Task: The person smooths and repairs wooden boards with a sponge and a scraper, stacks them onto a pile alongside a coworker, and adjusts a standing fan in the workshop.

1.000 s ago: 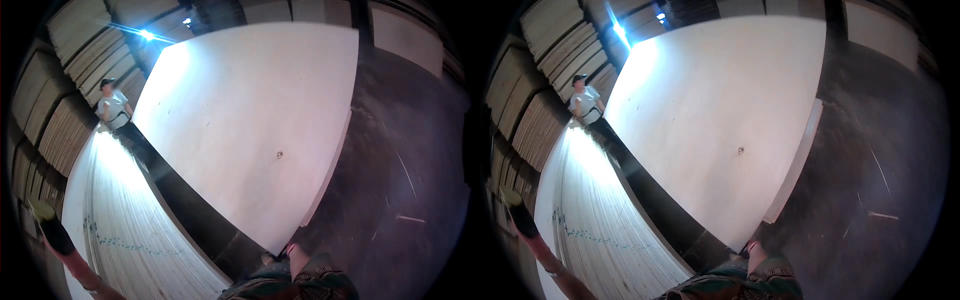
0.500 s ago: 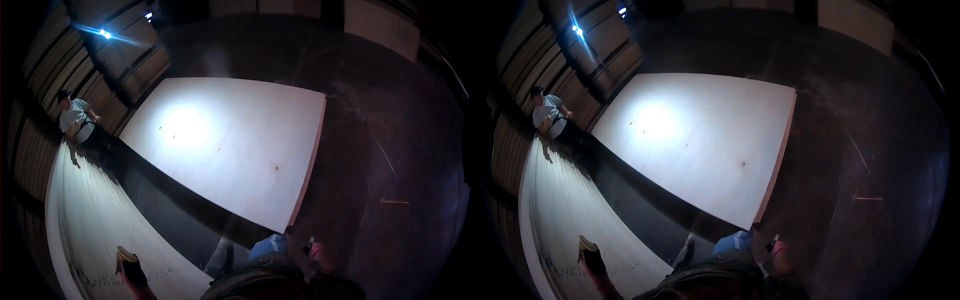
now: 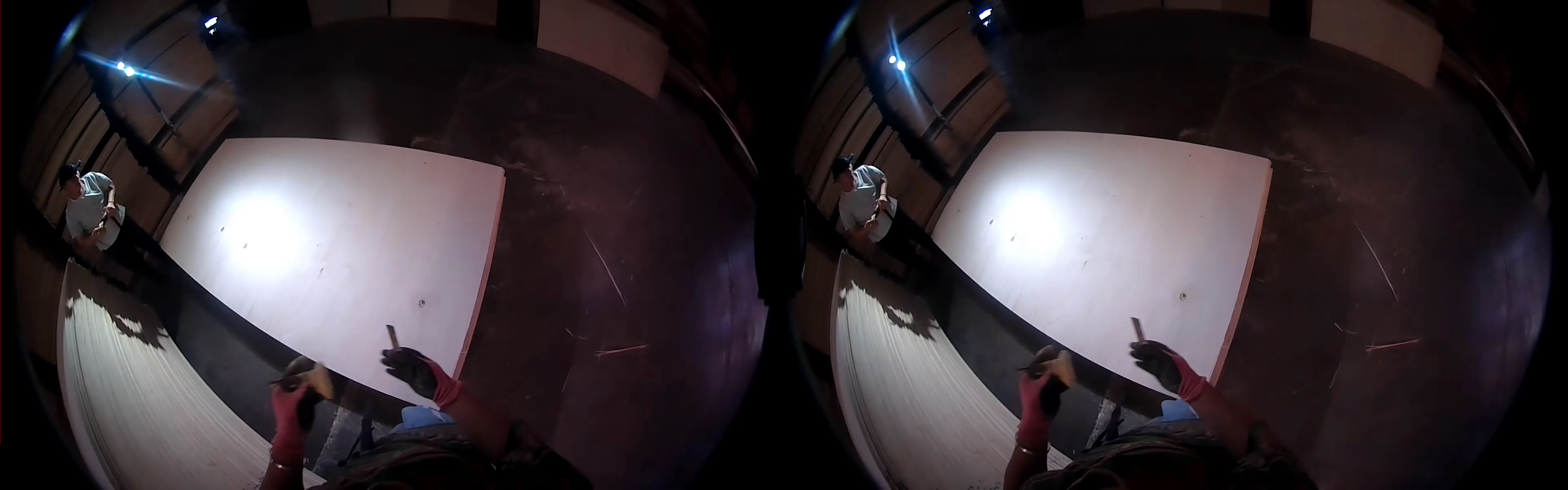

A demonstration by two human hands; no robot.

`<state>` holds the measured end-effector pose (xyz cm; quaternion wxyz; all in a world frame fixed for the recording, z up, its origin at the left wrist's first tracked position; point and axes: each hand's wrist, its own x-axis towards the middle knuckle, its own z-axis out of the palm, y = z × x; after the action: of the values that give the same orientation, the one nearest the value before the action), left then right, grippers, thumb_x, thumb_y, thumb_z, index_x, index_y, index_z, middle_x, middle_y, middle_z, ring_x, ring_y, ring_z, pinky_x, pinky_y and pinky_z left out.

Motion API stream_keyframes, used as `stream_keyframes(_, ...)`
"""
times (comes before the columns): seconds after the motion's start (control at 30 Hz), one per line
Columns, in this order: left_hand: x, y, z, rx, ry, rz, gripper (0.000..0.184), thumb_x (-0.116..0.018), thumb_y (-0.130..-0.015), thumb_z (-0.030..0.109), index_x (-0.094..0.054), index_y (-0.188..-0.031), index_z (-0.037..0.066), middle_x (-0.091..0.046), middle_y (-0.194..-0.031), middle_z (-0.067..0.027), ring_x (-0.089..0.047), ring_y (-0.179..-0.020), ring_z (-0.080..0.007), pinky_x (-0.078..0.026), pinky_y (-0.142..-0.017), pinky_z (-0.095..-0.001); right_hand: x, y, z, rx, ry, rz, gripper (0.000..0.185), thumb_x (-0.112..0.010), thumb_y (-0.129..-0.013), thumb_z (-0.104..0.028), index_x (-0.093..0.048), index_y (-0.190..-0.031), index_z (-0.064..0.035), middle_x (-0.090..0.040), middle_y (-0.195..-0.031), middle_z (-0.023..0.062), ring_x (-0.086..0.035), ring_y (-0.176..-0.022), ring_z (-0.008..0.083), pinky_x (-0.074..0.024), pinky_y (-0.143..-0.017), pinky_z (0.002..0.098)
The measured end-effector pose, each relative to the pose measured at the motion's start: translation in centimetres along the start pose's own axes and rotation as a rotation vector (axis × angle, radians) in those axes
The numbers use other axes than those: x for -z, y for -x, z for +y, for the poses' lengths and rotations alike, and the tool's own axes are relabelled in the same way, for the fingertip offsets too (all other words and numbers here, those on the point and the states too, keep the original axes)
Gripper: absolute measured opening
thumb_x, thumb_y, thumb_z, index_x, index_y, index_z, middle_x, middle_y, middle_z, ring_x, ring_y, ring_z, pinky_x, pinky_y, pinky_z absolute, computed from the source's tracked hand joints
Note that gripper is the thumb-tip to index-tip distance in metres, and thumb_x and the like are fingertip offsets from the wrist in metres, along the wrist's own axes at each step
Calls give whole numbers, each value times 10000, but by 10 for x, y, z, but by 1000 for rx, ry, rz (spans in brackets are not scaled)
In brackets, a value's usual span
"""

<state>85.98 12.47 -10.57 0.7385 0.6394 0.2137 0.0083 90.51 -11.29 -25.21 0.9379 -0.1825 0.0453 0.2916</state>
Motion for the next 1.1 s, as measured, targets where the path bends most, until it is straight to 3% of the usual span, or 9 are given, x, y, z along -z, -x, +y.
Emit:
stream_keyframes(0.2, -56, -25, -11, 160, -158, -246, 548, -586, -708, -5, -416, -1228, 33, -611, -916, -128, -600, -775, -168, -499, -705, -266, -59, -18, -11, -60, -81, -339, 388, -481, -864, -165, -392, -1207, -8, -443, -1216, 117, -443, -1100, 176, -368, -932, 308)
stream_keyframes(0.43, -79, -63, -23, 541, 398, -364, 284, -500, -840, 129, -482, -1098, 14, -561, -946, -67, -560, -834, -112, -474, -697, -227, -104, -16, -52, 663, 1558, -238, 320, -544, -671, -59, -552, -991, -63, -468, -1170, 151, -419, -1128, 298, -317, -952, 413)
stream_keyframes(0.6, -75, -90, -59, 527, 296, -679, 295, -464, -866, 137, -465, -1138, 23, -537, -1044, -78, -537, -939, -146, -457, -806, -271, -73, -10, -24, 535, 1727, -124, 318, -574, -661, -95, -543, -976, -77, -459, -1180, 158, -388, -1150, 334, -275, -972, 450)
stream_keyframes(0.67, -82, -106, -76, 976, 580, -519, 327, -460, -869, 133, -432, -1172, 12, -515, -1103, -101, -528, -985, -192, -441, -859, -317, -59, -8, -9, 511, 861, 396, 239, -531, -737, -74, -537, -975, -56, -457, -1186, 160, -398, -1151, 293, -296, -962, 412)
stream_keyframes(0.83, -96, -120, -102, 692, 136, -664, 288, -487, -836, 64, -504, -1120, 24, -540, -1104, -90, -539, -983, -199, -443, -858, -352, -5, -9, 6, 183, -476, 357, 220, -435, -865, -147, -564, -935, 16, -549, -1047, 163, -491, -1038, 261, -346, -932, 396)
stream_keyframes(0.9, -98, -130, -111, 384, -410, -808, 258, -508, -810, 80, -555, -1063, 64, -584, -1021, -44, -561, -927, -195, -451, -820, -340, 13, -7, 14, 171, -551, 552, 239, -427, -864, -145, -552, -991, 14, -550, -1040, 166, -506, -1008, 258, -374, -903, 390)
stream_keyframes(0.97, -105, -149, -119, -634, -941, -1147, 255, -571, -733, 61, -588, -985, 91, -591, -949, -68, -574, -870, -228, -464, -775, -321, 36, -10, 19, 104, -825, 573, 248, -430, -863, -145, -540, -1020, 12, -547, -1053, 168, -515, -988, 257, -388, -897, 386)
stream_keyframes(1.03, -108, -155, -158, -710, -860, -1137, 213, -577, -706, 41, -600, -915, 74, -591, -865, -75, -581, -800, -246, -476, -714, -307, 55, -13, 35, 206, -639, 583, 248, -439, -859, -149, -531, -1038, -4, -546, -1064, 153, -527, -961, 263, -408, -869, 402)
stream_keyframes(1.1, -107, -166, -208, -131, -668, -1159, 220, -579, -717, 42, -593, -935, 71, -590, -867, -75, -585, -817, -211, -474, -700, -293, 87, -11, 44, 193, -598, 596, 238, -455, -856, -177, -538, -1017, -23, -550, -1058, 130, -531, -956, 265, -422, -843, 424)
